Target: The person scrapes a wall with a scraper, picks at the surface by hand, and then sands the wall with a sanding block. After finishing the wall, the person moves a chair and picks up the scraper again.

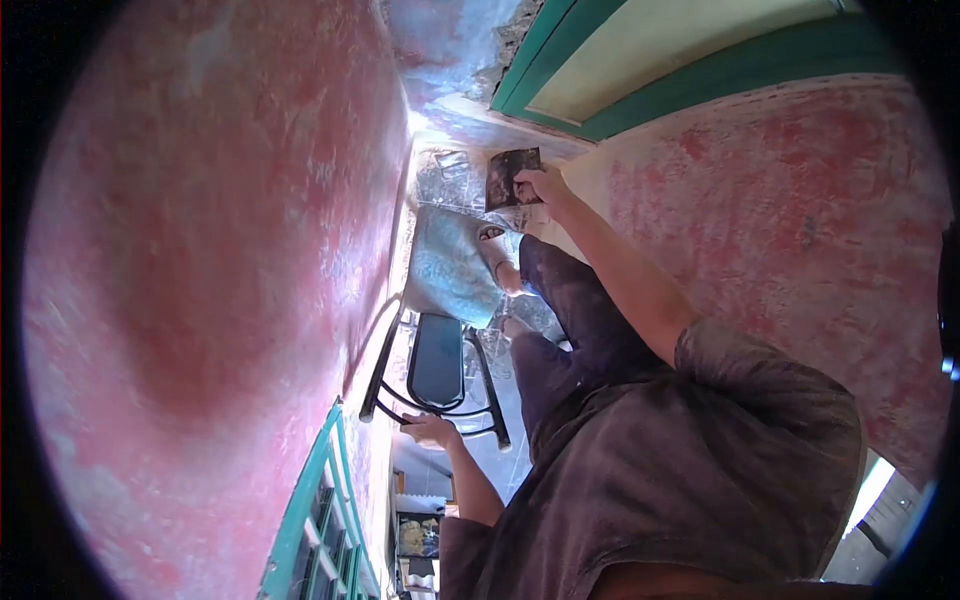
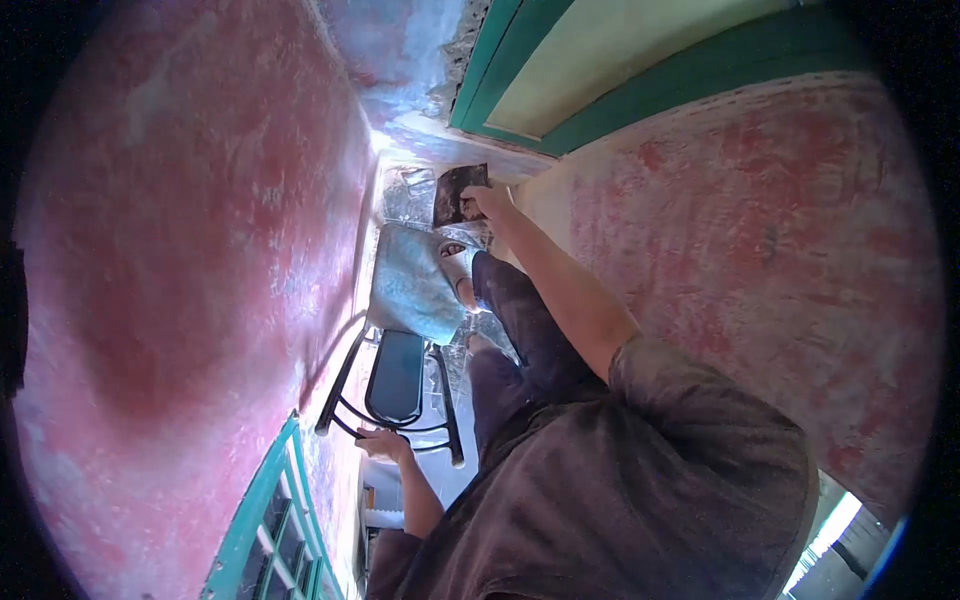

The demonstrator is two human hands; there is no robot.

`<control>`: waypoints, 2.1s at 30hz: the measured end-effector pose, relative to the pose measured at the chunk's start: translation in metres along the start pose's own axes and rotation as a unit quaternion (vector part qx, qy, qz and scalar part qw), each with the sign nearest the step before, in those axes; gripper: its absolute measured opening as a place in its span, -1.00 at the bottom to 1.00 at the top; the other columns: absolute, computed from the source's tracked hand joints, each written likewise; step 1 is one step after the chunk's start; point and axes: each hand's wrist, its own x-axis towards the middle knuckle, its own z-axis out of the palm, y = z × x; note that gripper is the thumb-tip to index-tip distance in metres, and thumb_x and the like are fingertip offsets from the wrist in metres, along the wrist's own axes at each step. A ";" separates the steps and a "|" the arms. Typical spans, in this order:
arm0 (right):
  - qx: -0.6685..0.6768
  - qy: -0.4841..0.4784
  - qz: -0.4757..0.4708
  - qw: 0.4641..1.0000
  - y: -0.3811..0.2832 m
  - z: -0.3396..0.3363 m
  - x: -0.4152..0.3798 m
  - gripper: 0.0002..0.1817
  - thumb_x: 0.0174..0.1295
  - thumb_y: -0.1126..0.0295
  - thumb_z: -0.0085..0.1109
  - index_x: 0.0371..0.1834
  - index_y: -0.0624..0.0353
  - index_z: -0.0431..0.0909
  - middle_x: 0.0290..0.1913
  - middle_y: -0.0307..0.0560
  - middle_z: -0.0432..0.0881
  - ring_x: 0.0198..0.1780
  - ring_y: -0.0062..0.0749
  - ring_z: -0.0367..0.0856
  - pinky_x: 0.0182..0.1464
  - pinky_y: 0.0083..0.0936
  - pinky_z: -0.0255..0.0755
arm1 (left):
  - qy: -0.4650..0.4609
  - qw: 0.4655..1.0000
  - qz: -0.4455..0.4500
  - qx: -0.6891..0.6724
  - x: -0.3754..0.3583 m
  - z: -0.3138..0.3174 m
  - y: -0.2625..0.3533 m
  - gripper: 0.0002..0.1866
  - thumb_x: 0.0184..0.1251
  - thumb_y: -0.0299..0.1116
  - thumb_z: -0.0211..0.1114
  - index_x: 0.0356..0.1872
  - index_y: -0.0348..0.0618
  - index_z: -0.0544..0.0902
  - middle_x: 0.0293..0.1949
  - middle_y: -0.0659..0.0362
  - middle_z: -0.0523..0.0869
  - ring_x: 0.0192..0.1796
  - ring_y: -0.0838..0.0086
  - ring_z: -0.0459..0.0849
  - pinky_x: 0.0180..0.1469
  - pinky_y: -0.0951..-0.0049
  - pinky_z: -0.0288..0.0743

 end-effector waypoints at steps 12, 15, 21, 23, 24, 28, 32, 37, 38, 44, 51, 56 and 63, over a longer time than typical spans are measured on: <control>0.129 -0.085 -0.254 0.955 0.034 -0.063 -0.127 -0.68 0.22 0.60 0.37 0.05 0.34 0.66 -0.09 -0.03 0.78 -0.14 -0.35 0.78 -0.15 -0.39 0.67 | 0.136 0.955 0.260 0.044 0.015 0.018 -0.031 -0.47 0.71 -0.02 0.05 -0.24 -0.41 0.60 -0.34 -0.25 0.77 -0.30 -0.11 0.81 -0.27 -0.07 0.68; 0.059 -0.090 -0.322 0.941 0.039 -0.119 -0.182 -0.71 0.23 0.59 0.37 0.03 0.34 0.66 -0.11 -0.06 0.78 -0.14 -0.39 0.77 -0.10 -0.45 0.63 | 0.075 0.987 0.133 -0.059 0.009 0.010 -0.010 -0.40 0.68 0.08 -0.01 -0.10 -0.43 0.58 -0.19 -0.40 0.75 -0.12 -0.33 0.76 -0.07 -0.26 0.60; -0.041 -0.074 -0.347 0.934 0.074 -0.195 -0.209 -0.75 0.24 0.55 0.39 -0.02 0.32 0.68 -0.21 -0.14 0.76 -0.26 -0.46 0.72 -0.20 -0.50 0.59 | 0.074 0.978 0.169 -0.099 0.009 0.014 -0.016 -0.40 0.64 0.14 0.05 -0.14 -0.36 0.57 -0.23 -0.34 0.77 -0.14 -0.26 0.79 -0.09 -0.25 0.62; -0.095 -0.030 -0.332 0.938 0.091 -0.209 -0.208 -0.85 0.22 0.54 0.38 -0.17 0.32 0.69 -0.42 -0.16 0.69 -0.47 -0.54 0.63 -0.46 -0.47 0.46 | 0.105 0.976 0.165 -0.097 0.000 0.011 -0.010 -0.42 0.63 0.15 0.05 -0.20 -0.30 0.57 -0.25 -0.29 0.79 -0.15 -0.22 0.80 -0.13 -0.20 0.64; -0.082 -0.045 -0.311 0.946 0.103 -0.217 -0.204 -0.87 0.21 0.53 0.38 -0.20 0.31 0.70 -0.42 -0.16 0.70 -0.49 -0.53 0.63 -0.48 -0.46 0.46 | 0.110 0.976 0.159 -0.102 -0.003 0.010 -0.012 -0.42 0.63 0.15 0.05 -0.20 -0.30 0.57 -0.25 -0.29 0.79 -0.15 -0.22 0.80 -0.13 -0.20 0.64; -0.043 -0.106 -0.214 0.970 0.163 -0.247 -0.164 -0.85 0.20 0.51 0.41 -0.18 0.28 0.74 -0.41 -0.15 0.72 -0.47 -0.41 0.67 -0.46 -0.42 0.53 | 0.108 0.981 0.100 -0.130 0.003 0.015 -0.013 -0.35 0.58 0.21 0.04 -0.04 -0.32 0.67 -0.20 -0.24 0.81 -0.12 -0.25 0.79 -0.06 -0.24 0.62; -0.028 -0.245 -0.107 0.963 0.247 -0.273 -0.081 -0.94 0.19 0.39 0.48 -0.35 0.11 0.80 -0.39 -0.16 0.73 -0.39 -0.44 0.64 -0.35 -0.46 0.41 | 0.082 0.970 0.068 -0.216 0.007 0.027 -0.022 -0.37 0.49 0.14 0.18 -0.01 -0.40 0.70 -0.12 -0.27 0.81 -0.03 -0.24 0.78 0.04 -0.17 0.61; 0.009 -0.247 -0.057 0.967 0.219 -0.238 -0.135 -0.74 0.08 0.63 0.51 -0.37 0.03 0.60 -0.40 -0.28 0.61 -0.34 -0.48 0.59 -0.24 -0.45 0.44 | 0.032 0.949 0.080 -0.303 0.051 0.065 -0.042 -0.53 0.47 -0.02 0.25 -0.21 -0.35 0.74 -0.32 -0.15 0.81 -0.25 -0.02 0.81 -0.14 0.03 0.61; 0.017 -0.264 -0.016 0.964 0.222 -0.236 -0.125 -0.76 0.12 0.61 0.49 -0.35 0.03 0.59 -0.40 -0.29 0.59 -0.35 -0.46 0.57 -0.21 -0.43 0.44 | -0.024 0.936 0.073 -0.342 0.053 0.064 -0.044 -0.55 0.47 -0.03 0.26 -0.32 -0.31 0.74 -0.45 -0.04 0.79 -0.38 0.14 0.80 -0.26 0.14 0.59; 0.069 -0.316 0.083 0.942 0.256 -0.251 -0.088 -0.83 0.27 0.57 0.34 -0.26 0.02 0.57 -0.37 -0.28 0.60 -0.32 -0.39 0.58 -0.11 -0.36 0.50 | -0.144 0.764 0.042 -0.628 0.015 0.039 -0.037 -0.61 0.49 -0.17 0.32 -0.58 -0.03 0.51 -0.58 0.34 0.45 -0.53 0.57 0.37 -0.39 0.47 0.18; 0.066 -0.285 0.069 0.954 0.267 -0.237 -0.108 -0.78 0.24 0.64 0.31 -0.13 0.09 0.59 -0.23 -0.20 0.66 -0.12 -0.30 0.71 0.04 -0.22 0.64 | -0.159 0.707 0.077 -0.685 0.013 0.040 -0.044 -0.62 0.47 -0.12 0.29 -0.56 -0.05 0.57 -0.60 0.28 0.49 -0.50 0.50 0.47 -0.38 0.42 0.39; 0.113 -0.278 0.019 0.954 0.266 -0.206 -0.125 -0.60 0.16 0.74 0.36 0.07 0.24 0.60 -0.02 -0.09 0.66 0.04 -0.16 0.70 0.08 -0.16 0.68 | -0.163 0.664 0.116 -0.721 0.023 0.047 -0.043 -0.70 0.40 -0.28 0.21 -0.58 -0.06 0.52 -0.62 0.31 0.46 -0.56 0.56 0.37 -0.43 0.47 0.22; 0.149 -0.360 -0.017 0.921 0.283 -0.205 -0.083 -0.48 0.34 0.59 0.22 0.39 0.28 0.46 0.22 0.11 0.70 0.19 -0.02 0.74 0.29 -0.09 0.64 | -0.195 0.705 0.085 -0.677 0.018 0.033 -0.045 -0.61 0.48 -0.17 0.31 -0.60 -0.01 0.52 -0.63 0.30 0.46 -0.58 0.56 0.40 -0.45 0.47 0.26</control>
